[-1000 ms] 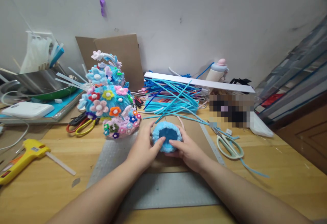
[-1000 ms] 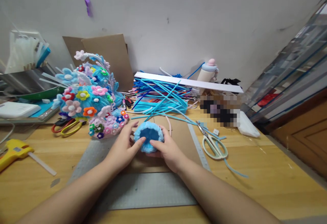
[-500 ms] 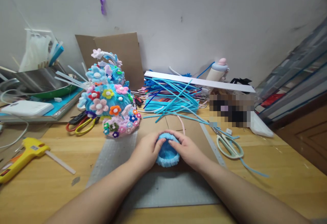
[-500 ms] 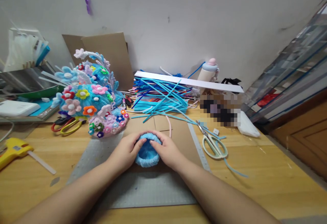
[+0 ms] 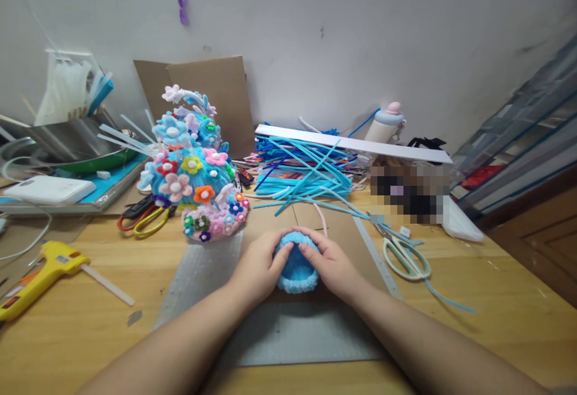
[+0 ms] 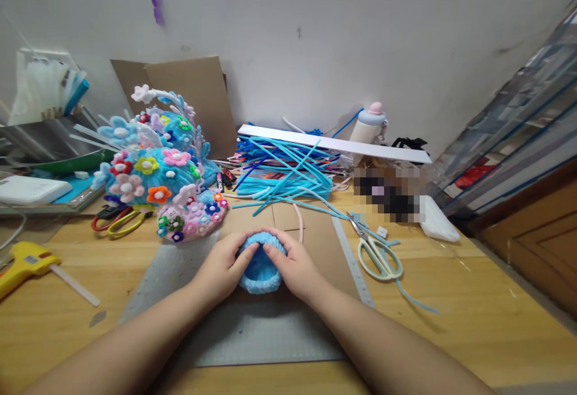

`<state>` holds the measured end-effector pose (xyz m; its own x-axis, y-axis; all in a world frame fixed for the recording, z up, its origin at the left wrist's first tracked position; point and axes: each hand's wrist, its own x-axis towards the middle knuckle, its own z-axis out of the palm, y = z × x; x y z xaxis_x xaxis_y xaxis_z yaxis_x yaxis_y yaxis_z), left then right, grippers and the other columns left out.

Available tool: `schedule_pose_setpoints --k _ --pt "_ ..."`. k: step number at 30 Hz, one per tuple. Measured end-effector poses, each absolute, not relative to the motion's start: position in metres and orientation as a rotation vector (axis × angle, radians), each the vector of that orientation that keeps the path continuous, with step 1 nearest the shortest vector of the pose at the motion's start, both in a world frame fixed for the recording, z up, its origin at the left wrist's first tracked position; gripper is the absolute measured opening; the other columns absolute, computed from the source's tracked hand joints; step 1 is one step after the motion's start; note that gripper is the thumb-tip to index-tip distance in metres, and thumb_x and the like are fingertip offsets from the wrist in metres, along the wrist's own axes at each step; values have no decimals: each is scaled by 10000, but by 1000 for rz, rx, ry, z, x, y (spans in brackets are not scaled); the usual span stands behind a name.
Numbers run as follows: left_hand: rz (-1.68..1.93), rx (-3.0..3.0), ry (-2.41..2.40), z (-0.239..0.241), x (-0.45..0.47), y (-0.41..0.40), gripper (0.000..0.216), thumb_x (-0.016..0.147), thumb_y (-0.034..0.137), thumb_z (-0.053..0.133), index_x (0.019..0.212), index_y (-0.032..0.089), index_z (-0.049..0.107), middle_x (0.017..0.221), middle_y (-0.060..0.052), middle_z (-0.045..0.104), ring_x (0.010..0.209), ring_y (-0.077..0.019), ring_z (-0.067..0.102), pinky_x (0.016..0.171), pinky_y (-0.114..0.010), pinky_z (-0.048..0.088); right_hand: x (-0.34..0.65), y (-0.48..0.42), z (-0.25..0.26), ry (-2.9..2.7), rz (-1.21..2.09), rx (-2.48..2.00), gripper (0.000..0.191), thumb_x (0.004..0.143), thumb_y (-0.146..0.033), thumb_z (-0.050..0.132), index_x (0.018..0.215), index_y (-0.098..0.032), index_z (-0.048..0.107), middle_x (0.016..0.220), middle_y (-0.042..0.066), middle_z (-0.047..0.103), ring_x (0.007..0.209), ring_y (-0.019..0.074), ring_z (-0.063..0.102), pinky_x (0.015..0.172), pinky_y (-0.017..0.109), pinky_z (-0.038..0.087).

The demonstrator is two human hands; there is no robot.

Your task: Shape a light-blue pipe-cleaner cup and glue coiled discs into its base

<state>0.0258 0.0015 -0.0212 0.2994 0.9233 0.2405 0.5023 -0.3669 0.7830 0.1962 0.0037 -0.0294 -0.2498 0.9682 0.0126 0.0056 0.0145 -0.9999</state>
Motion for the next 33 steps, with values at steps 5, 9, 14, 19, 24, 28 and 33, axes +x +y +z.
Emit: schedule_pose_setpoints --k 5,9,14,19,24,28,33 --pt "982 1847 1286 -24 28 1 340 892 332 472 1176 179 577 1198 -99 629 1118 -248 561 976 -397 414 193 3 -29 -1299 1449 -1091 438 762 -478 645 1110 -214 609 1145 61 640 1067 247 575 929 390 442" --pt "1006 1600 1310 -30 32 1 555 810 392 582 1296 167 436 1250 -136 567 1021 -266 609 813 -382 531 194 6 -34 -1134 1363 -1099 438 790 -459 624 1153 -247 504 1150 48 603 1029 218 574 881 351 466" --pt "927 1426 1224 -33 34 3 544 835 424 529 1313 197 401 1023 -84 633 587 -156 616 458 -266 517 200 8 -29 -1269 1309 -1097 478 775 -383 664 1186 -260 452 1193 41 558 1083 205 537 939 339 431" --pt "1082 1620 1249 -30 28 8 402 880 365 486 1235 178 507 1148 -86 628 988 -220 611 860 -333 493 198 7 -22 -1217 1528 -1119 458 772 -412 652 1162 -236 490 1121 52 578 1006 221 572 862 367 485" --pt "1051 1652 1242 -27 27 9 381 871 362 498 1190 156 534 1183 -97 619 1110 -238 558 963 -364 424 197 5 -24 -1084 1715 -1077 384 762 -390 678 1075 -249 504 1043 28 585 884 192 599 706 335 538" --pt "1000 1576 1230 -29 29 8 441 854 398 515 1222 157 505 1136 -100 635 995 -241 609 856 -353 492 197 5 -22 -954 1787 -972 419 789 -384 658 1156 -316 467 1155 11 557 887 169 609 715 336 546" --pt "959 1608 1280 -29 27 7 467 860 407 499 1266 176 483 1221 -119 583 1063 -272 573 807 -344 515 199 7 -22 -1033 1686 -1037 573 765 -382 691 1275 -325 437 1099 31 590 809 159 620 672 294 537"
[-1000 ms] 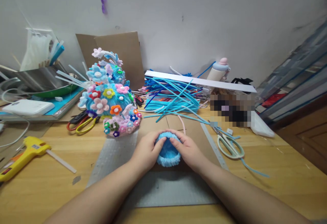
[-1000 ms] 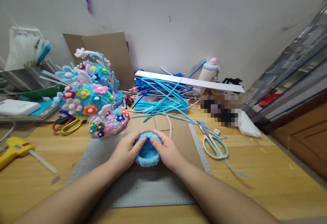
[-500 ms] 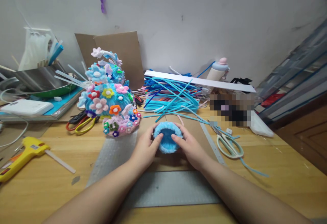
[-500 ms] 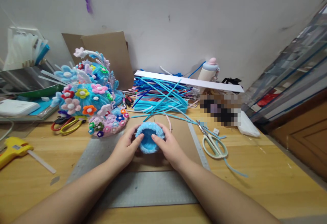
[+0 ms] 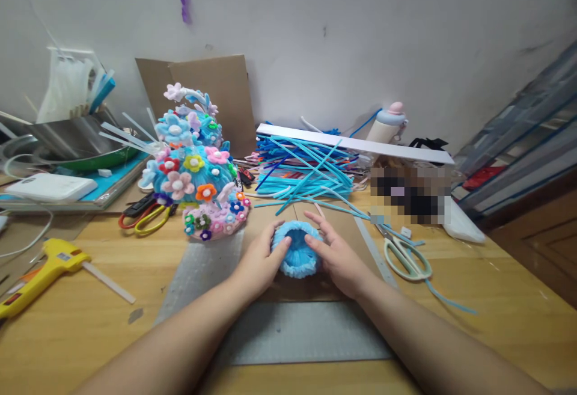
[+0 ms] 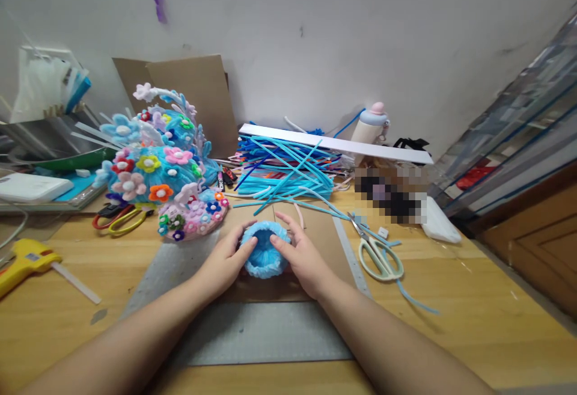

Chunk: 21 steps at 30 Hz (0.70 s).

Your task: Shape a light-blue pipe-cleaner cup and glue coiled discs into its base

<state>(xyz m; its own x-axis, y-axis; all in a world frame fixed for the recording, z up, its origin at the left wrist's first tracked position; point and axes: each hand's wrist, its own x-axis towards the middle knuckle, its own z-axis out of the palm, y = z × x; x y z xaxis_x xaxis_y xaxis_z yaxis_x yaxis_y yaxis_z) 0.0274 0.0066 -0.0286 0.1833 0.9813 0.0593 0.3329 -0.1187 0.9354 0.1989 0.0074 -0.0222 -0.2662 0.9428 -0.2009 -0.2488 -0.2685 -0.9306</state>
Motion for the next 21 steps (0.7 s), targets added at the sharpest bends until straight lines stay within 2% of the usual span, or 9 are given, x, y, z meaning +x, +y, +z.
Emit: schedule_pose_setpoints --k 2,4,6,10,14,16,21 --pt "944 1554 1267 -27 28 5 496 851 427 507 1289 200 457 1227 -116 567 994 -268 602 688 -311 543 199 8 -24 -1018 1713 -1029 537 766 -389 688 1252 -305 475 1110 38 585 798 160 617 644 288 536" --pt "907 1439 1209 -26 29 4 535 840 455 512 1316 232 414 1159 -108 577 788 -230 638 483 -266 522 199 8 -24 -983 1747 -1015 513 770 -383 685 1236 -300 488 1117 38 581 772 154 612 610 285 536" --pt "912 1329 1143 -26 30 3 532 834 466 513 1305 239 416 1079 -93 581 652 -192 612 384 -248 488 199 8 -24 -949 1765 -985 494 777 -367 682 1226 -290 493 1111 38 581 769 149 605 608 287 538" --pt "985 1237 1082 -26 32 4 523 825 464 529 1272 205 443 1073 -90 558 640 -169 579 407 -261 522 198 8 -24 -892 1783 -942 463 790 -346 674 1210 -276 493 1112 36 563 817 160 594 651 321 548" --pt "1025 1197 1077 -27 34 5 621 791 448 591 1311 201 360 1204 -117 497 793 -205 599 476 -260 550 196 7 -23 -851 1693 -921 436 798 -320 669 1189 -299 475 1145 14 540 850 144 585 671 293 542" --pt "1014 1177 1036 -29 35 6 672 766 416 635 1318 196 320 1189 -118 508 820 -209 606 535 -273 560 197 6 -22 -858 1665 -888 422 795 -294 676 1155 -312 457 1118 -6 547 838 128 587 670 270 535" --pt "1151 1286 1123 -33 31 11 515 819 405 572 1253 175 417 1134 -101 568 789 -182 594 582 -253 517 200 5 -18 -842 1764 -907 371 781 -279 681 1038 -306 414 1005 -38 561 804 145 616 678 338 553"
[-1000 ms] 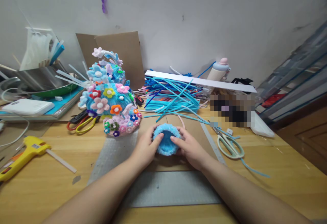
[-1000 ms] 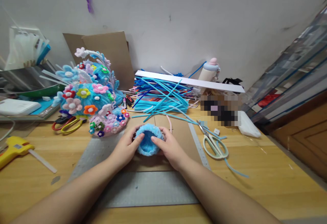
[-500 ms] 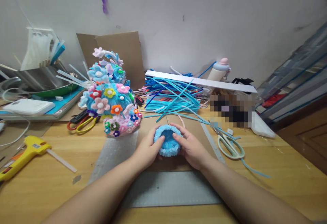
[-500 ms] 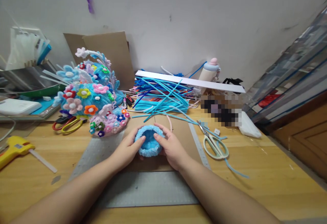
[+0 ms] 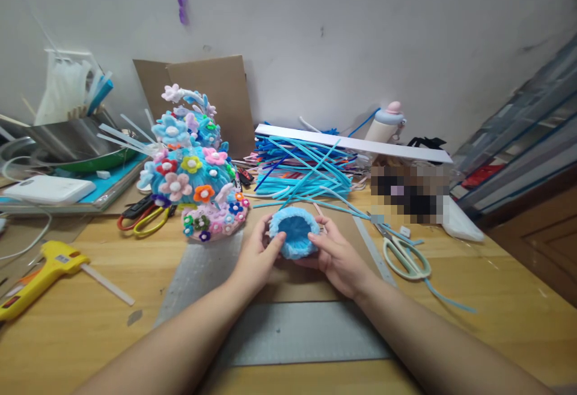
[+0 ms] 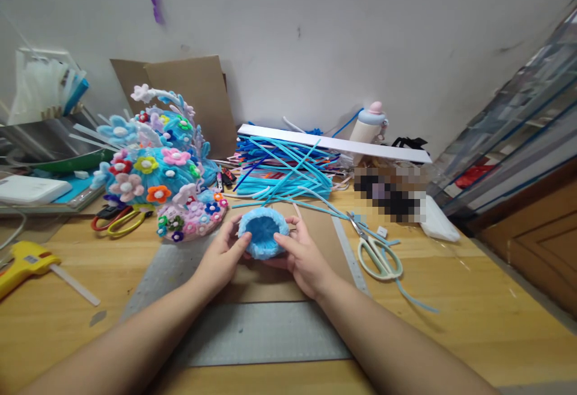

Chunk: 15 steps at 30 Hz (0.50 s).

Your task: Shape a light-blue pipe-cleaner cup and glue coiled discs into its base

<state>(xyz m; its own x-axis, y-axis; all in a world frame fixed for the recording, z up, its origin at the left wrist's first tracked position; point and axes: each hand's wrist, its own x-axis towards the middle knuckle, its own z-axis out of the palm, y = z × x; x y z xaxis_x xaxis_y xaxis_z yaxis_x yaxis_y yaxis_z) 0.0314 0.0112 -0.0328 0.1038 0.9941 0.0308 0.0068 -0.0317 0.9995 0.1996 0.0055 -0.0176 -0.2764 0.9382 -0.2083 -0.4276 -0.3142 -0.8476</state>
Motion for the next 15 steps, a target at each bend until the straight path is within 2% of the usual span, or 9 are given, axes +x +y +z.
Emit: schedule_pose_setpoints --k 3,7,11,15 --pt "1178 1375 1141 -32 29 14 435 868 406 497 1233 170 473 1143 -92 594 910 -203 592 727 -280 509 199 5 -17 -829 1790 -943 409 772 -267 683 1078 -313 416 1017 -30 564 827 153 620 702 356 558" --pt "1141 1437 1150 -33 29 14 473 888 382 460 1291 135 440 1283 -112 542 1164 -231 507 968 -321 407 196 4 -19 -875 1814 -939 538 755 -247 694 1208 -340 420 1181 -3 527 926 161 601 733 325 558" --pt "1125 1491 1174 -33 28 14 486 891 364 446 1311 121 427 1342 -119 507 1240 -233 453 1031 -330 348 197 5 -21 -988 1754 -1006 439 818 -365 628 1222 -311 465 1169 28 547 886 182 610 645 320 573" --pt "1136 1501 1182 -30 26 14 462 883 337 447 1293 123 447 1338 -123 515 1245 -236 452 1044 -345 337 198 7 -23 -948 1755 -994 439 824 -371 625 1228 -292 476 1125 37 580 842 174 632 666 335 579"
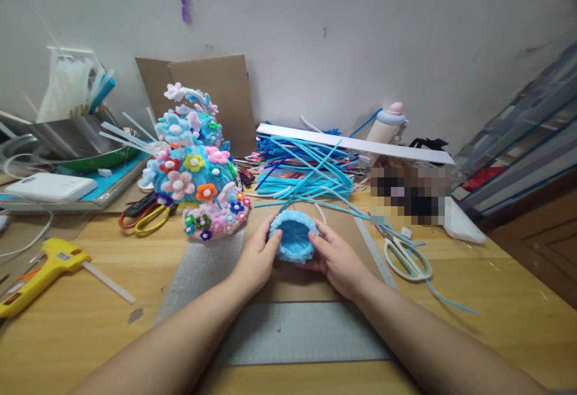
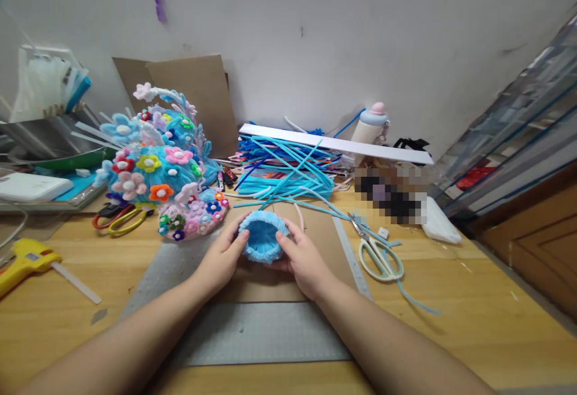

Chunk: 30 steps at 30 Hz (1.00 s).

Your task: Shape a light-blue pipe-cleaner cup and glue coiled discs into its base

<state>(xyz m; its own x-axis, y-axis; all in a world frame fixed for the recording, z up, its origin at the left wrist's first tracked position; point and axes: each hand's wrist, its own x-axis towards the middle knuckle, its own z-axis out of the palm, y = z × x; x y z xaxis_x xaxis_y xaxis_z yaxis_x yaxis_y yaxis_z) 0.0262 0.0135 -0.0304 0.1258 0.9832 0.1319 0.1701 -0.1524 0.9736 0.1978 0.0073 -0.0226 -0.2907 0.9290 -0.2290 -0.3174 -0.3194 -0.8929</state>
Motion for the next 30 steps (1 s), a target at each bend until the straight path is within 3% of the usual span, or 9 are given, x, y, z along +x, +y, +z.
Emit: schedule_pose_setpoints --k 7,13,21,25,30 --pt "1166 1385 1072 -34 30 13 493 854 365 514 1285 139 435 1297 -120 539 1184 -241 503 1015 -347 371 194 6 -21 -833 1774 -894 373 827 -347 631 1174 -316 497 1109 2 587 882 155 627 743 336 564" --pt "1182 1323 994 -27 35 9 473 786 297 626 1218 149 502 1241 -114 569 1143 -237 529 1010 -336 373 194 2 -20 -928 1725 -901 675 713 -183 741 1264 -398 415 1232 -21 550 1049 158 564 779 269 531" --pt "1161 1155 980 -26 34 12 514 723 367 688 1171 150 560 1188 -110 617 1108 -263 553 967 -364 412 195 5 -24 -889 1776 -903 572 695 -188 749 1192 -330 507 1163 -7 601 1026 174 583 821 315 519" --pt "1196 1100 1003 -25 32 14 478 694 421 713 1061 129 620 1102 -110 661 1056 -269 580 925 -357 440 196 7 -21 -875 1751 -860 425 756 -248 710 1148 -301 555 1126 -9 625 959 150 606 799 282 517" --pt "1146 834 900 -20 28 16 458 717 394 718 1089 148 614 1101 -108 661 955 -235 628 799 -324 502 199 9 -19 -900 1839 -810 309 824 -335 641 1111 -230 598 1056 33 677 846 154 649 803 330 528"
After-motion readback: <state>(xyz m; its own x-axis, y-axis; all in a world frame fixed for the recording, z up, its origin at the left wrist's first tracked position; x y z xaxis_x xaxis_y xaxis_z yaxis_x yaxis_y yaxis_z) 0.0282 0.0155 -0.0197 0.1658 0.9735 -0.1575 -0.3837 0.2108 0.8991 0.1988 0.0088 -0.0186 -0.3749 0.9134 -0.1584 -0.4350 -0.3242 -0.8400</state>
